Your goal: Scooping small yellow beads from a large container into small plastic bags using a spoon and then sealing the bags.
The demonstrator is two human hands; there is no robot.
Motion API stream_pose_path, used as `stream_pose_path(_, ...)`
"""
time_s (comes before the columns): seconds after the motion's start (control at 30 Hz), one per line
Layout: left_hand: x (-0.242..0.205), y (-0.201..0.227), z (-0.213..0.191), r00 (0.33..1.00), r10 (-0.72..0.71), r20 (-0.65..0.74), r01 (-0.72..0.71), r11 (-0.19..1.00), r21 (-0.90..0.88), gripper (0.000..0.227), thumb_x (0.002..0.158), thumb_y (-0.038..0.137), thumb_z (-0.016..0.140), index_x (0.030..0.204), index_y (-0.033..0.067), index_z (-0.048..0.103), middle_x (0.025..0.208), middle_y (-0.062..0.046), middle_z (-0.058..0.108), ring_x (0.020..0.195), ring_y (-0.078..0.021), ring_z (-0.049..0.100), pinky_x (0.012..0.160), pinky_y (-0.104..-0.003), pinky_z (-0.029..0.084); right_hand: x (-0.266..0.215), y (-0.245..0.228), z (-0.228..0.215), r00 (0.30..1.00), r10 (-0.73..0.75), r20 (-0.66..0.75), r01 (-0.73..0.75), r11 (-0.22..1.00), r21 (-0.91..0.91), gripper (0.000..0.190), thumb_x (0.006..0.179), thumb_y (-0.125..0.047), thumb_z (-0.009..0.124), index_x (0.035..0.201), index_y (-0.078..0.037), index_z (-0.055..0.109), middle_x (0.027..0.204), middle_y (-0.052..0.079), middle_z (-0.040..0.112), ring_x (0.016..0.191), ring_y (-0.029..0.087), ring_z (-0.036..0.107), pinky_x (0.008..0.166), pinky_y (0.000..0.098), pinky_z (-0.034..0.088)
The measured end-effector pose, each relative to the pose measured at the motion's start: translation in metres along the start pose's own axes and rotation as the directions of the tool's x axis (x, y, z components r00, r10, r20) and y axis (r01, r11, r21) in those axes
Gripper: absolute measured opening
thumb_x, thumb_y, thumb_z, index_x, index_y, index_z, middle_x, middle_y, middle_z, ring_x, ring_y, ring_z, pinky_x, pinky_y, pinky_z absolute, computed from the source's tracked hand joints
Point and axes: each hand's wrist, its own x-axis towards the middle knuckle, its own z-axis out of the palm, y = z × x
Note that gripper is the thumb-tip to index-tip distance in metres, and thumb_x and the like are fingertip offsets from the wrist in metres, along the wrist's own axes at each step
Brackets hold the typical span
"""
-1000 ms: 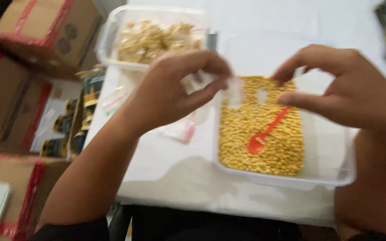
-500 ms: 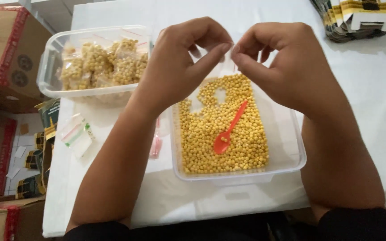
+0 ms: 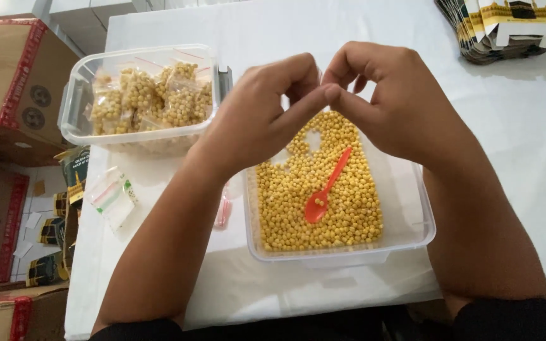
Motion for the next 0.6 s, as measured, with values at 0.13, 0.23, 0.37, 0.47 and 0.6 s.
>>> stream_pose_path(0.13, 0.001, 0.003, -0.001, 0.998, -0.042, 0.037, 0.049, 0.981, -0.189, 0.033, 0.107, 0.031, 0.048, 0.081, 0.0125, 0.044, 0.067, 0.003, 0.043, 0.061, -0.0105, 0.038, 0.059, -0.028, 0.035, -0.001, -0.006, -0.003, 0.998, 0.015, 0.061, -0.016, 0.999, 0.03, 0.019, 0.106, -0.026, 0.063, 0.094, -0.011, 0.067, 0.086, -0.002, 0.072, 0.079, 0.011, 0.061, 0.074, 0.0281, 0.049)
stream_pose_path(0.23, 0.001, 0.003, -0.002, 0.999, -0.025, 0.03, 0.031, 0.979, -0.202, 0.029, 0.107, 0.027, 0.047, 0.083, 0.0117, 0.049, 0.067, 0.002, 0.047, 0.059, -0.0095, 0.042, 0.057, -0.027, 0.035, 0.001, -0.003, -0.003, 0.998, 0.007, 0.061, -0.008, 1.0, 0.017, 0.016, 0.104, -0.025, 0.067, 0.095, -0.011, 0.068, 0.087, -0.002, 0.073, 0.079, 0.01, 0.062, 0.075, 0.0282, 0.049)
stream_pose_path(0.37, 0.001, 0.006, -0.005, 0.999, 0.026, 0.035, -0.019, 0.985, -0.169, 0.025, 0.109, 0.023, 0.041, 0.088, 0.01, 0.047, 0.069, -0.001, 0.051, 0.057, -0.0122, 0.046, 0.054, -0.028, 0.039, 0.002, -0.002, -0.002, 0.995, -0.094, 0.039, 0.092, 0.994, 0.055, 0.014, 0.107, -0.015, 0.066, 0.096, -0.008, 0.07, 0.089, 0.001, 0.073, 0.082, 0.011, 0.064, 0.074, 0.0274, 0.05)
stream_pose_path(0.47, -0.001, 0.01, -0.007, 0.997, -0.043, 0.066, 0.051, 0.991, -0.12, 0.018, 0.107, 0.018, 0.044, 0.091, 0.0105, 0.042, 0.068, -0.002, 0.046, 0.058, -0.0142, 0.035, 0.055, -0.032, 0.03, 0.001, 0.005, 0.0, 0.999, -0.049, 0.018, 0.049, 0.998, 0.042, 0.008, 0.102, -0.011, 0.067, 0.094, -0.009, 0.068, 0.087, -0.002, 0.068, 0.08, 0.01, 0.061, 0.073, 0.0275, 0.049)
stream_pose_path(0.6, 0.001, -0.004, 0.009, 1.0, 0.02, 0.002, -0.02, 0.998, 0.066, 0.018, 0.106, 0.012, 0.048, 0.088, 0.0112, 0.043, 0.063, 0.0, 0.052, 0.049, -0.0116, 0.04, 0.045, -0.028, 0.031, 0.001, 0.001, 0.004, 1.0, -0.01, -0.005, 0.01, 1.0, -0.003, 0.01, 0.096, -0.011, 0.063, 0.088, -0.011, 0.067, 0.082, -0.004, 0.067, 0.079, 0.009, 0.06, 0.074, 0.0274, 0.047)
